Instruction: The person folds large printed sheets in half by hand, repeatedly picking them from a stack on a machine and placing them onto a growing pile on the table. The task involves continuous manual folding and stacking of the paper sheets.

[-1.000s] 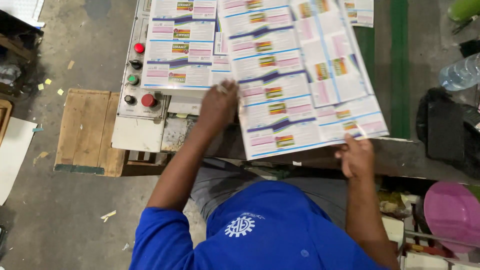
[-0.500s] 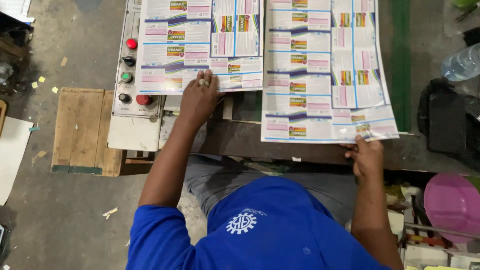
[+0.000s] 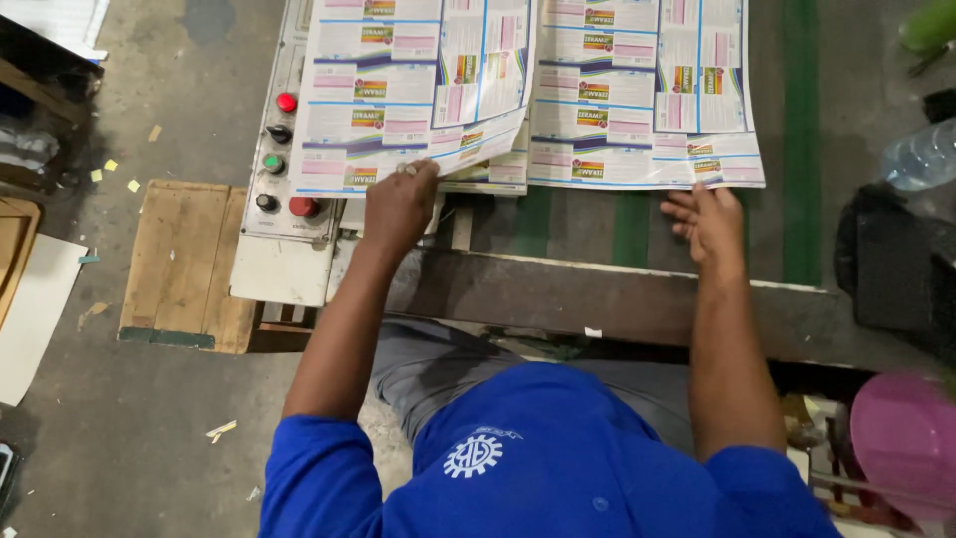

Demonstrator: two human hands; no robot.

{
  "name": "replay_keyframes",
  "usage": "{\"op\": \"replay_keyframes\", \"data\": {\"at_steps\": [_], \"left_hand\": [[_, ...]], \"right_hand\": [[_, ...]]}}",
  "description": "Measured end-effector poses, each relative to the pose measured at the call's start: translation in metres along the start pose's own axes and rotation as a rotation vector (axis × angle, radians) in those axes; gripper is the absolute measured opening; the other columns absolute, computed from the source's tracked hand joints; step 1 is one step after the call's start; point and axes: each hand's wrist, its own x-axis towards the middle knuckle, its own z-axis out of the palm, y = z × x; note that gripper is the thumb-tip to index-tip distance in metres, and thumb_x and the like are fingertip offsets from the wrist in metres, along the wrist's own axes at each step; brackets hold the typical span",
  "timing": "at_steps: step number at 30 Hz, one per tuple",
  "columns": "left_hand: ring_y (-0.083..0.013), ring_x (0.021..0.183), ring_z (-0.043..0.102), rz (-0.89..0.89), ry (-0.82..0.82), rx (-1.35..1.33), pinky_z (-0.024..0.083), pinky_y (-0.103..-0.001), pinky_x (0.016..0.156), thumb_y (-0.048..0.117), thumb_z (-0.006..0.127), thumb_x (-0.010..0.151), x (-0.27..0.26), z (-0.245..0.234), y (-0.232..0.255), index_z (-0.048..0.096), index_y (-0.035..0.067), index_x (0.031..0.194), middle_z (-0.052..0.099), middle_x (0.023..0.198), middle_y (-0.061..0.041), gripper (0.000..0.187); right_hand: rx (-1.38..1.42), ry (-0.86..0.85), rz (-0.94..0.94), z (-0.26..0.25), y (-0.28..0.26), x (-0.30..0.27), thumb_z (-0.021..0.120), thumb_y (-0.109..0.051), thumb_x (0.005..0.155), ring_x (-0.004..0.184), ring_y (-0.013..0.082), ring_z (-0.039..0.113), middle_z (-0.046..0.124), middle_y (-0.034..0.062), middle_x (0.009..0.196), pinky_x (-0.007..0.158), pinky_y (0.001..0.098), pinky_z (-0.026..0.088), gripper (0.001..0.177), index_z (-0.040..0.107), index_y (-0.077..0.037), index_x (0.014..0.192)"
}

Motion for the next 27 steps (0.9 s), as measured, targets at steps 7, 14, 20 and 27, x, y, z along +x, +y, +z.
{"op": "replay_keyframes", "data": {"at_steps": [7,14,20,27], "left_hand": [[-0.0332,0.094,0.075,0.116,0.181,-0.124,0.06,-0.043,0.077,0.006,0.064,0.095,-0.026,0.005,0.048,0.069,0.005,0.119,0.075,0.115,-0.018,0.024],[-0.0365,0.117,0.069,0.267,-0.062,-0.245,0.054,-0.046,0.1,0.017,0.072,0.085,-0.038,0.033,0.139,0.066,-0.002,0.121,0.071,0.121,-0.02,0.041],[-0.0384,0.12,0.066,0.366,-0.08,-0.309,0.051,-0.051,0.1,0.029,0.075,0.087,-0.029,0.033,0.146,0.064,0.0,0.12,0.071,0.121,-0.02,0.045],[-0.0371,0.141,0.057,0.117,-0.18,-0.029,0.042,-0.05,0.118,0.024,0.065,0.102,-0.014,0.076,0.021,0.06,0.008,0.138,0.065,0.145,-0.014,0.04]], "right_hand": [[0.075,-0.111,0.064,0.027,0.046,-0.069,0.059,-0.019,0.104,0.08,0.0192,0.073,0.074,0.016,0.112,0.053,0.0281,0.05,0.048,0.049,-0.007,0.15],[0.096,-0.486,0.049,0.095,0.045,-0.145,0.062,-0.018,0.103,0.089,0.0134,0.069,0.071,0.007,0.114,0.06,0.0266,0.054,0.037,0.058,-0.006,0.138],[0.238,-0.237,0.049,0.072,0.031,-0.143,0.062,-0.016,0.102,0.075,0.0109,0.063,0.071,0.0022,0.103,0.054,0.0276,0.051,0.026,0.061,-0.008,0.126],[0.257,0.029,-0.058,-0.018,0.028,-0.137,0.062,-0.01,0.102,0.074,0.0112,0.063,0.069,0.0012,0.101,0.05,0.028,0.048,0.024,0.061,-0.012,0.125]]}}
